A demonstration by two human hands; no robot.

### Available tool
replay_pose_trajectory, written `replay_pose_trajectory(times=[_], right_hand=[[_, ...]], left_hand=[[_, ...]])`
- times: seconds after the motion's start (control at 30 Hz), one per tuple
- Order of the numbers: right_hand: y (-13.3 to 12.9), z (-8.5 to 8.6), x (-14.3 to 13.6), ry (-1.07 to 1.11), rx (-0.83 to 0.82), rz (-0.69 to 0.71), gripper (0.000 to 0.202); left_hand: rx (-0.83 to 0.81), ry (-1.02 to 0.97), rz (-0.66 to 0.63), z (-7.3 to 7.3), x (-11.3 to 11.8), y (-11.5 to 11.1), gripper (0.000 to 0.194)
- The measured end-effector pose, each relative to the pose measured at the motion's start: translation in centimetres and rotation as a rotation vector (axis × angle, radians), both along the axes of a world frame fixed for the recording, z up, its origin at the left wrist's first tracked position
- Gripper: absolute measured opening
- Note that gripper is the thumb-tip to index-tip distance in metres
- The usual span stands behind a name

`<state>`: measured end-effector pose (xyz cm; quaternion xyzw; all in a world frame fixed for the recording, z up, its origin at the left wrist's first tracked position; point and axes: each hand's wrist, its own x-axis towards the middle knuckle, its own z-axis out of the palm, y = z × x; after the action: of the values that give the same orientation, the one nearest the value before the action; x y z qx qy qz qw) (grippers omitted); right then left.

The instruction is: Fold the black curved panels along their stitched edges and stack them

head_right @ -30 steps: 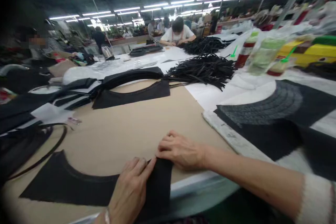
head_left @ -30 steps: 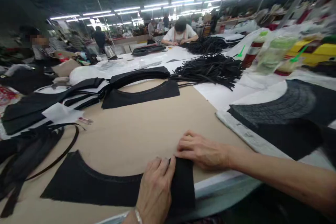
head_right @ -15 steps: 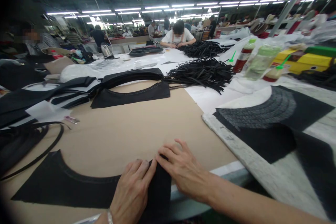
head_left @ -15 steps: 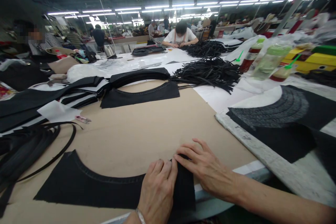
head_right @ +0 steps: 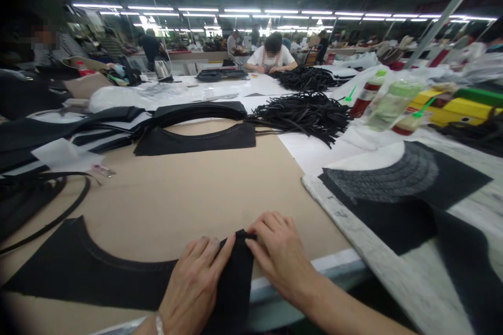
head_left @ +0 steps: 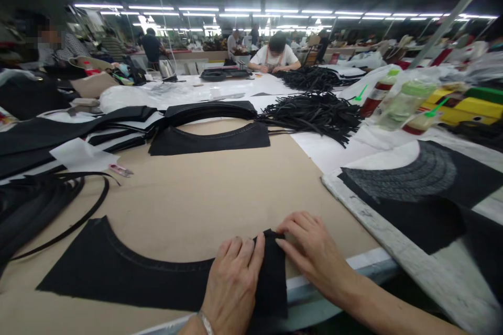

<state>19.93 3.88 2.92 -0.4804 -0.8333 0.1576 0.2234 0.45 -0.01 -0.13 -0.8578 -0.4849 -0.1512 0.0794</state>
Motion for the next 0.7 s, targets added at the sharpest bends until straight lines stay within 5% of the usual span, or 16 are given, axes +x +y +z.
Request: replay_pose_trajectory(times=[0.27, 0.7], right_hand=[[1.1, 0.0, -1.8, -0.047, -0.081, -0.148, 0.010], [1.6, -1.2, -2.2, -0.027, -0.082, -0.190, 0.014]], left_hand=[[0.016, -0.009, 0.017, 0.3, 0.4, 0.2, 0.054], [0.036, -0.024, 0.036, 0.3, 0.7, 0.2, 0.048]])
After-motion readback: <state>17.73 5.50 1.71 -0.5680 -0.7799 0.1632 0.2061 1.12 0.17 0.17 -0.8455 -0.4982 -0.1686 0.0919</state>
